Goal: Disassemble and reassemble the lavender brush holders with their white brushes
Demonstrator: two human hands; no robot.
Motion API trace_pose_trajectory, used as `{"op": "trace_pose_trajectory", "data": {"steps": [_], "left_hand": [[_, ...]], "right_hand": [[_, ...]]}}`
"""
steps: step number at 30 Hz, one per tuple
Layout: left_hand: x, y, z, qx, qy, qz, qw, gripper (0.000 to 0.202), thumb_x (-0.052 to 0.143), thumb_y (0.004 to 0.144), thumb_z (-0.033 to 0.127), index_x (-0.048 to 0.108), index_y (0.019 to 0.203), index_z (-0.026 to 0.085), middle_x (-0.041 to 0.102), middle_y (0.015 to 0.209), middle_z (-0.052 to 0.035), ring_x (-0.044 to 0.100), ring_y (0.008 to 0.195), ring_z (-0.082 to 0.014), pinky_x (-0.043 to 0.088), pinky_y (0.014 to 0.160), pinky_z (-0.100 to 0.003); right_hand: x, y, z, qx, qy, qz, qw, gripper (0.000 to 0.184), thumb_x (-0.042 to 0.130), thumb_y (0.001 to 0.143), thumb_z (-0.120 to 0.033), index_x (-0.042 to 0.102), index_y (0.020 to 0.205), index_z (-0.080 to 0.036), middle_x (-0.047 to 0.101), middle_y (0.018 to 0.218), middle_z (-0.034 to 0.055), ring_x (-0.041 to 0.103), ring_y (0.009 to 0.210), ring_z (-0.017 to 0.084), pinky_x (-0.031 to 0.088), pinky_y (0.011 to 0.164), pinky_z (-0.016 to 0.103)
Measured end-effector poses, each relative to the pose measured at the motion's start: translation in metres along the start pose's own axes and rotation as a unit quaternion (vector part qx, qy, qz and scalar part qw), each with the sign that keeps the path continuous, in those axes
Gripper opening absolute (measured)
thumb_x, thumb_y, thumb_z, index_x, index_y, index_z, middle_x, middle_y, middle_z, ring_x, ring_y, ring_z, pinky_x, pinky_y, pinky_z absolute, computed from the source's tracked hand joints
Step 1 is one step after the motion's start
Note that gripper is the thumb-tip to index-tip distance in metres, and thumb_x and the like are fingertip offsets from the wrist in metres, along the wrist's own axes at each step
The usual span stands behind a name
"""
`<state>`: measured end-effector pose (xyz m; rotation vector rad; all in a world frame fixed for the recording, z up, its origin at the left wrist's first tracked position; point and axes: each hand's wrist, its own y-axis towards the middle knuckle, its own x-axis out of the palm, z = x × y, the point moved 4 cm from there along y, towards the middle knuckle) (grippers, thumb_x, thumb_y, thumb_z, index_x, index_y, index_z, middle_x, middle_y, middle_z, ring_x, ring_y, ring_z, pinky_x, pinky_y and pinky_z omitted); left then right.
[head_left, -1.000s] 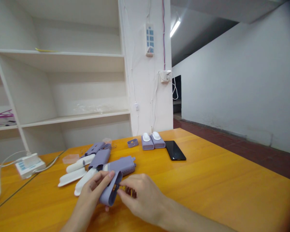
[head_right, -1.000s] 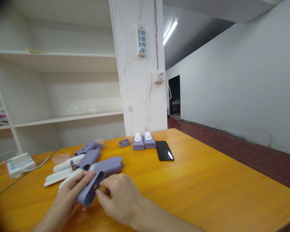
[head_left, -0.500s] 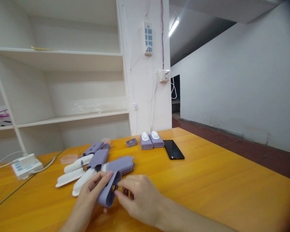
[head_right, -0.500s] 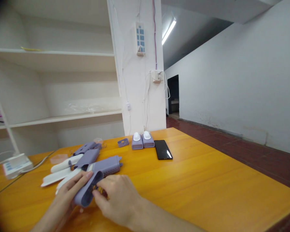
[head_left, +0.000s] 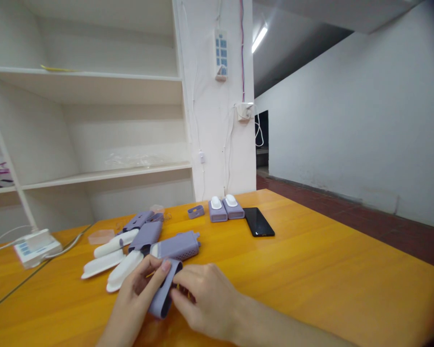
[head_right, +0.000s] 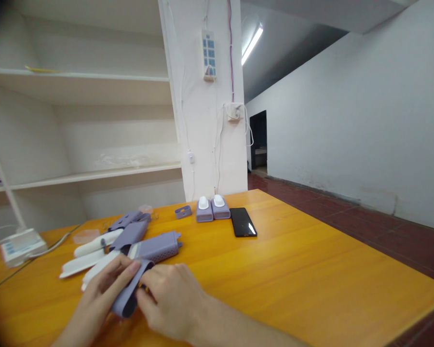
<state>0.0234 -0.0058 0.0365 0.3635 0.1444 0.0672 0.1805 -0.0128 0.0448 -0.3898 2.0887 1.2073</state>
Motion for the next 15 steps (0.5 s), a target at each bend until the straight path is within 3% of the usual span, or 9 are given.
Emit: {"op": "trace_pose_trajectory", "data": {"steps": [2, 9, 15], "left_hand": [[0.0019, -0.0016, 0.0027, 0.013, -0.003, 0.001, 1.000, 0.035, 0.076, 0.081, 0.053, 0.067, 0.070, 0.020, 0.062, 0.069, 0.0014, 0.057, 0.071, -0.0168, 0.050, 0.065, -0.019], [0.0070, -0.0081, 0.0096, 0.000, -0.042, 0.049, 0.998, 0.038, 0.083, 0.071, 0.055, 0.067, 0.070, 0.021, 0.061, 0.069, 0.0015, 0.058, 0.072, -0.0187, 0.053, 0.065, -0.021], [0.0087, -0.0090, 0.0108, 0.017, -0.063, 0.048, 0.997, 0.035, 0.082, 0.075, 0.052, 0.065, 0.072, 0.021, 0.060, 0.070, 0.0024, 0.058, 0.072, -0.0171, 0.053, 0.066, -0.020]], "right_hand": [[0.0016, 0.0002, -0.0008, 0.001, 0.005, 0.004, 1.000, 0.010, 0.056, 0.092, -0.018, 0.060, 0.083, -0.021, 0.069, 0.077, 0.0007, 0.062, 0.067, 0.015, 0.042, 0.063, 0.023], [0.0080, 0.0021, -0.0024, 0.014, 0.025, 0.020, 0.999, 0.012, 0.056, 0.091, -0.016, 0.060, 0.082, -0.021, 0.068, 0.076, 0.0010, 0.061, 0.067, 0.015, 0.042, 0.063, 0.023], [0.0071, 0.0029, -0.0016, 0.019, 0.044, 0.025, 0.999, 0.011, 0.057, 0.091, -0.015, 0.061, 0.082, -0.021, 0.067, 0.077, 0.0000, 0.061, 0.069, 0.014, 0.043, 0.064, 0.023]]}}
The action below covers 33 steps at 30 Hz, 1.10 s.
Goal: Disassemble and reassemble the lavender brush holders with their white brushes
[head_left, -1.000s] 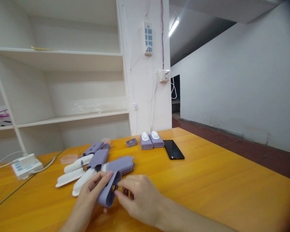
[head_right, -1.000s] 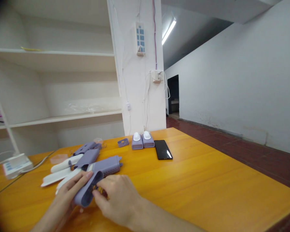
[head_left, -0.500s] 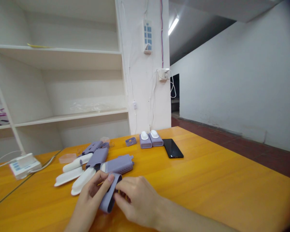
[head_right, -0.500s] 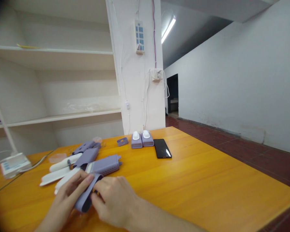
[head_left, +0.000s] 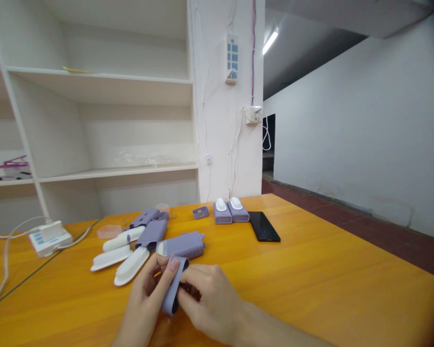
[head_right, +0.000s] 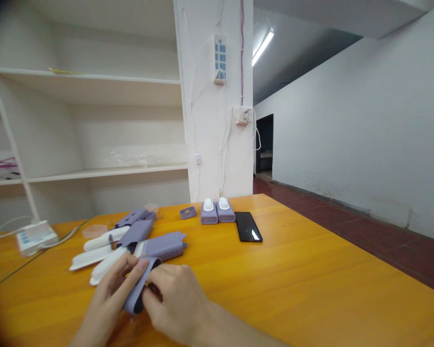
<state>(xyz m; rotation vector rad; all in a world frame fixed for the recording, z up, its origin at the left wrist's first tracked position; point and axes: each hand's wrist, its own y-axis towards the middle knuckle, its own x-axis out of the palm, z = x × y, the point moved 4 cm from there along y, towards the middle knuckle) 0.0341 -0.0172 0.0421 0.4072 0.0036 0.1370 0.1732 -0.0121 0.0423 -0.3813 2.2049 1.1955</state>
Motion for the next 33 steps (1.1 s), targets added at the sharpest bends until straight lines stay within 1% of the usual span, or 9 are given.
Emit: {"op": "trace_pose_trajectory", "data": {"steps": [6, 11, 15, 19, 23, 25, 28, 30, 33], "left_hand": [[-0.009, 0.003, -0.001, -0.023, 0.000, 0.010, 1.000, 0.034, 0.080, 0.076, 0.052, 0.066, 0.079, 0.021, 0.066, 0.078, 0.0008, 0.062, 0.074, -0.0180, 0.051, 0.054, -0.018], [-0.013, 0.006, -0.010, -0.108, -0.047, 0.037, 0.992, 0.053, 0.078, 0.075, 0.058, 0.066, 0.115, 0.025, 0.070, 0.106, -0.0011, 0.062, 0.059, -0.0151, 0.043, 0.032, -0.018], [-0.020, 0.014, -0.017, -0.109, -0.096, 0.050, 0.988, 0.051, 0.081, 0.074, 0.054, 0.068, 0.114, 0.025, 0.067, 0.116, -0.0001, 0.064, 0.069, -0.0168, 0.050, 0.036, -0.021], [-0.029, 0.020, -0.024, -0.121, -0.169, 0.096, 0.973, 0.046, 0.088, 0.070, 0.047, 0.068, 0.105, 0.023, 0.071, 0.107, 0.0015, 0.070, 0.081, -0.0162, 0.058, 0.056, -0.020], [-0.018, 0.017, -0.031, -0.137, -0.219, 0.060, 0.964, 0.042, 0.091, 0.068, 0.042, 0.062, 0.092, 0.023, 0.076, 0.094, 0.0003, 0.075, 0.088, -0.0200, 0.060, 0.075, -0.027], [-0.009, 0.014, -0.036, -0.135, -0.219, 0.034, 0.966, 0.046, 0.094, 0.063, 0.038, 0.058, 0.090, 0.024, 0.077, 0.092, -0.0002, 0.076, 0.086, -0.0222, 0.060, 0.076, -0.031], [0.006, 0.008, -0.047, -0.100, -0.159, -0.022, 0.982, 0.056, 0.097, 0.055, 0.033, 0.059, 0.096, 0.025, 0.077, 0.092, -0.0033, 0.075, 0.082, -0.0244, 0.060, 0.074, -0.034], [0.015, 0.002, -0.051, -0.070, -0.099, -0.057, 0.991, 0.058, 0.097, 0.056, 0.032, 0.060, 0.101, 0.025, 0.076, 0.099, -0.0065, 0.073, 0.092, -0.0269, 0.060, 0.077, -0.035], [0.020, -0.007, -0.044, -0.015, -0.007, -0.097, 0.995, 0.048, 0.085, 0.074, 0.036, 0.058, 0.113, 0.026, 0.072, 0.110, -0.0092, 0.068, 0.106, -0.0282, 0.059, 0.078, -0.034]], "right_hand": [[-0.011, 0.004, -0.006, -0.004, 0.004, -0.006, 1.000, 0.010, 0.057, 0.097, -0.020, 0.066, 0.093, -0.021, 0.070, 0.084, 0.0014, 0.062, 0.071, 0.014, 0.044, 0.066, 0.022], [-0.022, 0.006, -0.005, 0.017, -0.047, -0.033, 0.998, 0.014, 0.062, 0.095, -0.028, 0.070, 0.105, -0.023, 0.075, 0.090, 0.0033, 0.068, 0.079, 0.018, 0.047, 0.072, 0.025], [-0.042, 0.010, 0.008, 0.078, -0.020, -0.017, 0.997, 0.029, 0.072, 0.088, -0.036, 0.070, 0.117, -0.027, 0.076, 0.084, -0.0008, 0.066, 0.066, 0.016, 0.048, 0.068, 0.026], [-0.068, 0.017, 0.029, 0.175, 0.096, 0.098, 0.975, 0.047, 0.068, 0.091, -0.050, 0.064, 0.128, -0.022, 0.072, 0.089, 0.0010, 0.060, 0.059, 0.012, 0.047, 0.058, 0.024], [-0.058, 0.017, 0.045, 0.250, 0.217, 0.098, 0.938, 0.060, 0.061, 0.091, -0.062, 0.063, 0.126, -0.014, 0.071, 0.091, 0.0063, 0.065, 0.066, 0.016, 0.050, 0.055, 0.026], [-0.044, 0.015, 0.045, 0.251, 0.227, 0.070, 0.938, 0.061, 0.067, 0.088, -0.060, 0.065, 0.125, -0.011, 0.073, 0.098, 0.0100, 0.069, 0.084, 0.022, 0.055, 0.069, 0.031], [-0.030, 0.012, 0.037, 0.209, 0.224, 0.092, 0.948, 0.048, 0.071, 0.088, -0.049, 0.068, 0.121, -0.015, 0.073, 0.110, 0.0109, 0.069, 0.103, 0.024, 0.054, 0.090, 0.036], [-0.028, 0.012, 0.031, 0.179, 0.240, 0.103, 0.949, 0.033, 0.065, 0.093, -0.045, 0.071, 0.108, -0.016, 0.074, 0.106, 0.0092, 0.069, 0.100, 0.023, 0.053, 0.092, 0.036], [-0.031, 0.015, 0.030, 0.179, 0.313, 0.083, 0.929, 0.028, 0.060, 0.097, -0.043, 0.067, 0.099, -0.016, 0.073, 0.086, 0.0050, 0.070, 0.083, 0.020, 0.054, 0.080, 0.033]]}}
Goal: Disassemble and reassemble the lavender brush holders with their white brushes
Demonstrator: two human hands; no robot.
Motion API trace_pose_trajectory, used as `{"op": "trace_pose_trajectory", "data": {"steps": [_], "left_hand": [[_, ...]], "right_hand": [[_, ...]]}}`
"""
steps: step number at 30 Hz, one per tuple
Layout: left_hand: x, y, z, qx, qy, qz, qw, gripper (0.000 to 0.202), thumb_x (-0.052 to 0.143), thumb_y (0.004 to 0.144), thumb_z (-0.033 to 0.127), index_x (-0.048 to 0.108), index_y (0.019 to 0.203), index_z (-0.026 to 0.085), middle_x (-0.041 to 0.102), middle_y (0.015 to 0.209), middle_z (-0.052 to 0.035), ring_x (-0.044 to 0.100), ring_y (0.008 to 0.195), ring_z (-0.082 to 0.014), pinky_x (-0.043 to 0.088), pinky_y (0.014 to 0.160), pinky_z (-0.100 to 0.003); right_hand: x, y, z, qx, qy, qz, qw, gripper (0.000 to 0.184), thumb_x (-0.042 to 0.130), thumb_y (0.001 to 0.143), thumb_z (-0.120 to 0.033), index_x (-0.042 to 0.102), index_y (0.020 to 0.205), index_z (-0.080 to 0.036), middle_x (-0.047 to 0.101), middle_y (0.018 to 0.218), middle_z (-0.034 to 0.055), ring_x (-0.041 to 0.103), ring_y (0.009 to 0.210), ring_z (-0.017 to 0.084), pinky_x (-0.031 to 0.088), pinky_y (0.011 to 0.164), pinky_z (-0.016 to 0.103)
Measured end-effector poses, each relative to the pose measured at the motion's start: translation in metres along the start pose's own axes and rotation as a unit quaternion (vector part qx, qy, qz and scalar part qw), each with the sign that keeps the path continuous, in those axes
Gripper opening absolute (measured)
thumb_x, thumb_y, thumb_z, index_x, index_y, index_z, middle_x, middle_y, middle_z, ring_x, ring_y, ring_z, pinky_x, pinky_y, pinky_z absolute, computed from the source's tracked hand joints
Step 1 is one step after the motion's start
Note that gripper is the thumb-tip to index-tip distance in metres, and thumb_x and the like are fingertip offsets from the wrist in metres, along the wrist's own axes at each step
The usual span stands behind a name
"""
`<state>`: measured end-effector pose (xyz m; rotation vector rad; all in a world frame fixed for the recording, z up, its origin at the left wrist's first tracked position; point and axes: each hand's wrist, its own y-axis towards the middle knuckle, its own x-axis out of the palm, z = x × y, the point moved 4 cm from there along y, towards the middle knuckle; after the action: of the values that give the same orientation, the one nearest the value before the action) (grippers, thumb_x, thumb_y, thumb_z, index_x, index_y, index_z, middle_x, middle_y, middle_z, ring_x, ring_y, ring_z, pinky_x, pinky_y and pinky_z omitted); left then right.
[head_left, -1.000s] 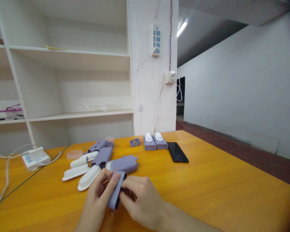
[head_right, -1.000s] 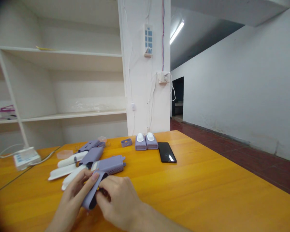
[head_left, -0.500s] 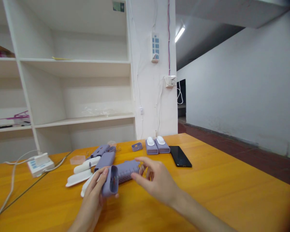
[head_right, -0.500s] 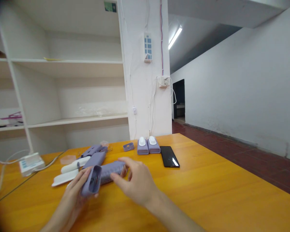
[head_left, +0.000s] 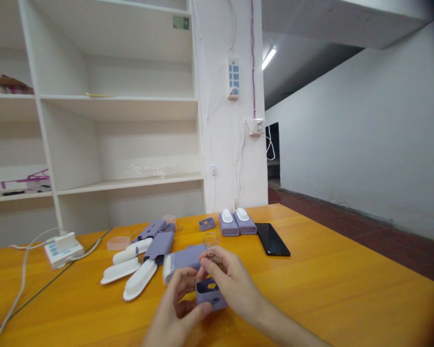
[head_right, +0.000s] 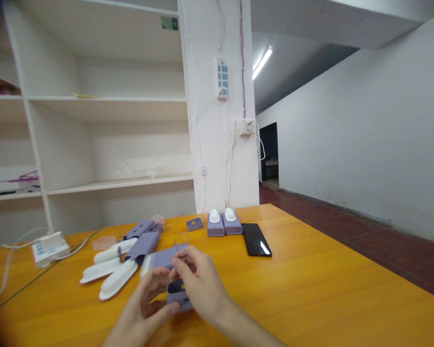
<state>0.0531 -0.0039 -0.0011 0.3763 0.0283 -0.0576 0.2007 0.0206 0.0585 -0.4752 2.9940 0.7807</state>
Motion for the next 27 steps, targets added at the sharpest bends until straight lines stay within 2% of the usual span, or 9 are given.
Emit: {"op": "trace_pose_trajectory", "data": {"steps": [4, 7, 8, 11, 15, 18, 21, 24, 27], "left_hand": [[-0.014, 0.007, 0.040, 0.110, 0.217, -0.001, 0.970, 0.051, 0.066, 0.092, 0.038, 0.043, 0.136, 0.029, 0.066, 0.121, -0.0093, 0.066, 0.101, -0.0229, 0.055, 0.081, -0.034], [-0.037, 0.046, 0.065, 0.144, 0.379, 0.025, 0.914, 0.025, 0.049, 0.102, 0.042, 0.052, 0.119, 0.024, 0.068, 0.105, -0.0053, 0.067, 0.090, -0.0199, 0.054, 0.082, -0.034], [-0.042, 0.066, 0.066, 0.136, 0.431, 0.004, 0.892, 0.024, 0.040, 0.105, 0.040, 0.054, 0.116, 0.023, 0.068, 0.103, -0.0047, 0.067, 0.092, -0.0194, 0.054, 0.083, -0.034], [-0.052, 0.128, 0.049, 0.096, 0.474, -0.046, 0.874, 0.023, 0.044, 0.105, 0.029, 0.056, 0.123, 0.019, 0.069, 0.103, -0.0058, 0.067, 0.097, -0.0207, 0.054, 0.090, -0.038], [-0.045, 0.182, -0.002, 0.008, 0.517, -0.166, 0.839, 0.033, 0.064, 0.098, 0.034, 0.061, 0.126, 0.018, 0.065, 0.127, -0.0090, 0.067, 0.106, -0.0241, 0.058, 0.090, -0.045], [-0.038, 0.194, -0.031, -0.053, 0.532, -0.239, 0.811, 0.034, 0.064, 0.098, 0.034, 0.061, 0.127, 0.018, 0.064, 0.128, -0.0089, 0.067, 0.107, -0.0245, 0.058, 0.089, -0.045], [-0.038, 0.198, -0.045, -0.100, 0.545, -0.269, 0.788, 0.034, 0.065, 0.098, 0.034, 0.061, 0.127, 0.018, 0.064, 0.128, -0.0088, 0.067, 0.107, -0.0251, 0.058, 0.090, -0.046], [-0.042, 0.200, -0.052, -0.145, 0.548, -0.282, 0.774, 0.034, 0.064, 0.098, 0.034, 0.061, 0.128, 0.018, 0.064, 0.128, -0.0089, 0.067, 0.107, -0.0248, 0.058, 0.090, -0.046], [-0.047, 0.200, -0.056, -0.173, 0.540, -0.287, 0.772, 0.034, 0.064, 0.098, 0.034, 0.061, 0.127, 0.018, 0.064, 0.128, -0.0088, 0.067, 0.107, -0.0249, 0.058, 0.089, -0.045]], "right_hand": [[-0.018, 0.011, 0.002, 0.019, 0.037, 0.008, 0.999, 0.030, 0.063, 0.091, -0.036, 0.060, 0.113, -0.016, 0.070, 0.080, 0.0019, 0.068, 0.075, 0.018, 0.053, 0.076, 0.030], [-0.029, 0.017, 0.009, 0.031, 0.010, 0.021, 0.999, 0.035, 0.061, 0.088, -0.035, 0.055, 0.118, -0.017, 0.066, 0.076, -0.0010, 0.061, 0.061, 0.014, 0.048, 0.062, 0.027], [-0.031, 0.018, 0.011, 0.035, -0.002, 0.024, 0.999, 0.034, 0.061, 0.088, -0.035, 0.056, 0.116, -0.017, 0.064, 0.074, -0.0022, 0.057, 0.057, 0.013, 0.044, 0.058, 0.025], [-0.032, 0.019, 0.015, 0.035, -0.033, 0.038, 0.998, 0.030, 0.064, 0.087, -0.035, 0.059, 0.110, -0.017, 0.053, 0.067, -0.0059, 0.048, 0.057, 0.012, 0.036, 0.055, 0.024], [-0.033, 0.017, 0.010, 0.025, -0.060, 0.050, 0.997, 0.032, 0.057, 0.096, -0.049, 0.062, 0.102, -0.018, 0.044, 0.068, -0.0066, 0.043, 0.061, 0.012, 0.033, 0.058, 0.024], [-0.037, 0.015, 0.002, 0.024, -0.076, 0.051, 0.996, 0.042, 0.042, 0.102, -0.058, 0.061, 0.099, -0.021, 0.044, 0.068, -0.0063, 0.042, 0.061, 0.012, 0.032, 0.058, 0.024], [-0.042, 0.013, -0.002, 0.032, -0.099, 0.049, 0.993, 0.046, 0.032, 0.105, -0.060, 0.059, 0.106, -0.023, 0.047, 0.069, -0.0059, 0.045, 0.062, 0.013, 0.033, 0.058, 0.025], [-0.046, 0.012, 0.001, 0.035, -0.127, 0.059, 0.990, 0.043, 0.033, 0.105, -0.058, 0.054, 0.122, -0.024, 0.050, 0.070, -0.0056, 0.048, 0.063, 0.015, 0.034, 0.059, 0.025], [-0.047, 0.013, 0.006, 0.026, -0.150, 0.065, 0.986, 0.038, 0.038, 0.105, -0.054, 0.054, 0.120, -0.022, 0.051, 0.069, -0.0054, 0.048, 0.063, 0.014, 0.033, 0.058, 0.025]]}}
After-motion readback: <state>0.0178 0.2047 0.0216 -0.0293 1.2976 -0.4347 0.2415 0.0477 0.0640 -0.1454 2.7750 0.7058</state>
